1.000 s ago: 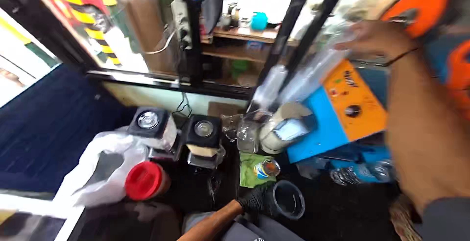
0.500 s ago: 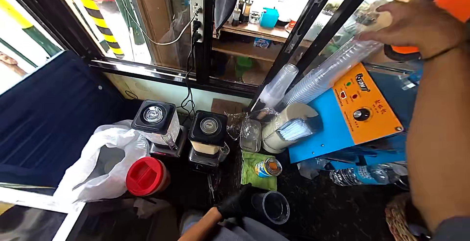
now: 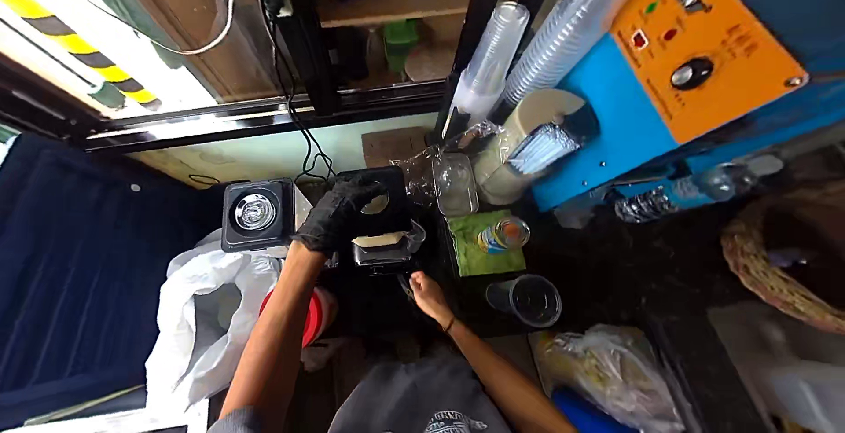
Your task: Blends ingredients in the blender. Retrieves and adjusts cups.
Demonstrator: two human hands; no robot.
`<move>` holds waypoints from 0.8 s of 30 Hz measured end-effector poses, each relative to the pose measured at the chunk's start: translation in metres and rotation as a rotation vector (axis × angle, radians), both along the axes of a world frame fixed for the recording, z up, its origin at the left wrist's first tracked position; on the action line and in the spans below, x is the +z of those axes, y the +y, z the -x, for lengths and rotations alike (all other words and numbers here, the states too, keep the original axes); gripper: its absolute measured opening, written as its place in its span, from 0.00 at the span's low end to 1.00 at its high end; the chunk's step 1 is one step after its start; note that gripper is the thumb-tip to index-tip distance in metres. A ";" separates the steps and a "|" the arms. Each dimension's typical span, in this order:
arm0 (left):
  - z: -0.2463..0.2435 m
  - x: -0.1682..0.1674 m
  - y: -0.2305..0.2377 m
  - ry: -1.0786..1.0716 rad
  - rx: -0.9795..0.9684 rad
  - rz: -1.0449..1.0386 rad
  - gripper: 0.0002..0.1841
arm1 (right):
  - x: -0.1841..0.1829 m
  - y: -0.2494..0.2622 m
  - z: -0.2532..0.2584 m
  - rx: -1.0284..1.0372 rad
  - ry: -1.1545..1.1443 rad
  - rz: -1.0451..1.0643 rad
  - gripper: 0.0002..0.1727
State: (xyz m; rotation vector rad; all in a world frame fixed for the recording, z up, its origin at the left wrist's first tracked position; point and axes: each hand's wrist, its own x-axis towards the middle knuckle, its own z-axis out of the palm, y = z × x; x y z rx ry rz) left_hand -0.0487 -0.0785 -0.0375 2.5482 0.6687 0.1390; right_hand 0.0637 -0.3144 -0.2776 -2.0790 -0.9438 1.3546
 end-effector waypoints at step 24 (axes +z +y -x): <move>-0.024 0.002 0.024 0.178 -0.237 -0.101 0.31 | -0.031 0.080 0.104 -0.295 -0.017 0.058 0.27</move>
